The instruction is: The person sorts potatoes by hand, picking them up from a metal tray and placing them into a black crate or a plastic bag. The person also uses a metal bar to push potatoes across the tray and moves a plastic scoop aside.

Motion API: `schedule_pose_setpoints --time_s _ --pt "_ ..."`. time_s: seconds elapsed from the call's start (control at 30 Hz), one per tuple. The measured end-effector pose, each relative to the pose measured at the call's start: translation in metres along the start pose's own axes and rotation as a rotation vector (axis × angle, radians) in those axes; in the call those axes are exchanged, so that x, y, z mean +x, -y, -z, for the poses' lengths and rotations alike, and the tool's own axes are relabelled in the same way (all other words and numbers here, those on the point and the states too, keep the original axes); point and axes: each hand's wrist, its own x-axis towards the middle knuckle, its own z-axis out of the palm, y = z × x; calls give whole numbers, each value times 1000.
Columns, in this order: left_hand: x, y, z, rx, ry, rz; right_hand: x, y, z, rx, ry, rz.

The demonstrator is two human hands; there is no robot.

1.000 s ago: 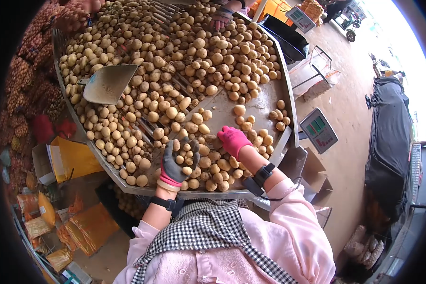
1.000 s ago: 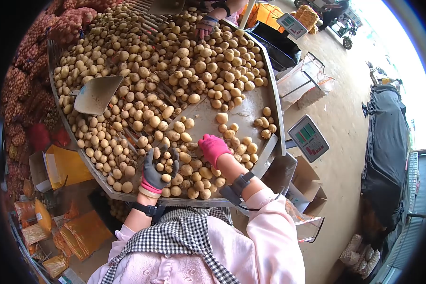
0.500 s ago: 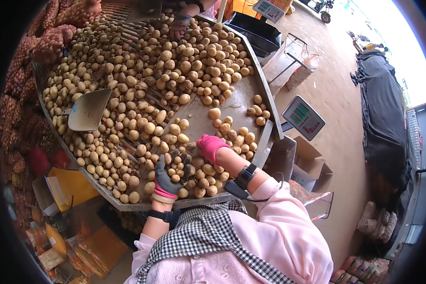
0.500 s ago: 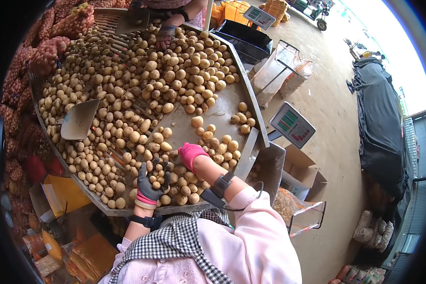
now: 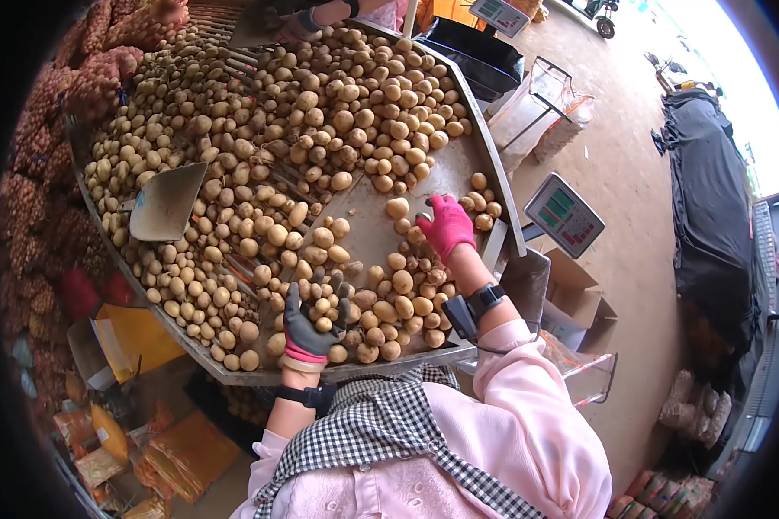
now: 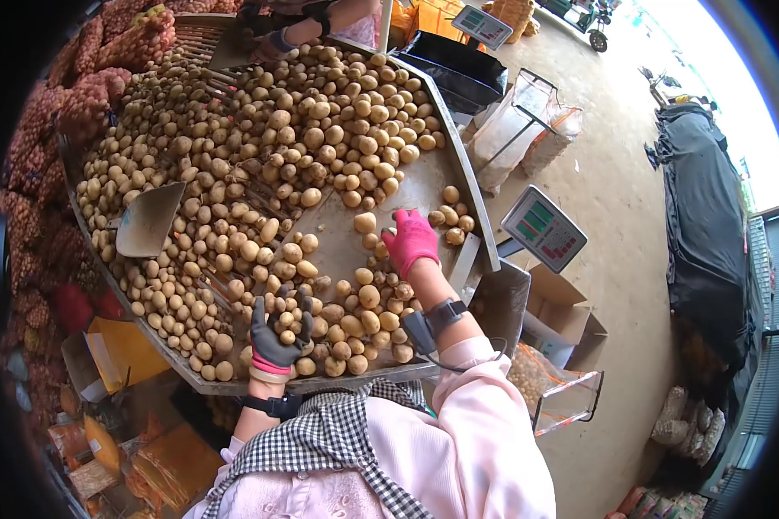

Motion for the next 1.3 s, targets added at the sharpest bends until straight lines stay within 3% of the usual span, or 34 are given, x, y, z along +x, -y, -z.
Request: schedule_pose_setpoints --time_s 0.07,0.2,0.27,0.33,0.4,0.47,0.5,0.57,0.67,0.87,0.93,0.97,1.0,1.1,1.13,1.2,1.23,1.27,1.3 --pt "-4 -6 3 -127 123 53 15 -25 -21 31 71 -35" --pt "1 -9 9 -44 72 9 10 -9 0 118 81 131" --pt "0 -4 -1 -27 34 -11 -11 12 24 1096 622 128" --pt "5 -3 5 -43 50 -22 -28 15 37 1023 749 156" --pt "8 -4 9 -58 55 -50 -45 12 40 151 508 400" --pt "6 -9 6 -143 87 -23 -66 0 10 -423 441 345" --pt "5 -11 9 -186 169 -8 -74 -2 -2 -425 443 350" --pt "5 -16 11 -185 179 -4 -83 -6 -20 -438 250 329" --pt "3 -19 13 -183 171 2 -66 -20 -32 -216 202 284" --pt "-8 -27 13 -149 216 -46 -48 -12 -16 -87 168 251" --pt "-12 -30 16 -151 218 -64 -40 -7 -8 1029 368 77" --pt "-14 -32 17 -150 237 -68 -42 -6 -3 1440 501 -84" --pt "-16 -34 20 -149 256 -71 -41 4 -3 1438 510 -76" --pt "-21 -38 28 -147 272 -102 -21 28 -12 843 55 747" --pt "-23 -40 30 -147 273 -114 -6 35 -18 847 62 756" --pt "-28 -42 36 -168 261 -151 16 51 -32 977 641 -12" --pt "-31 -42 37 -151 290 -144 23 63 -36 258 372 279" --pt "-34 -43 38 -154 289 -153 23 74 -41 257 378 286" --pt "-37 -44 37 -157 290 -151 22 83 -46 39 239 397"
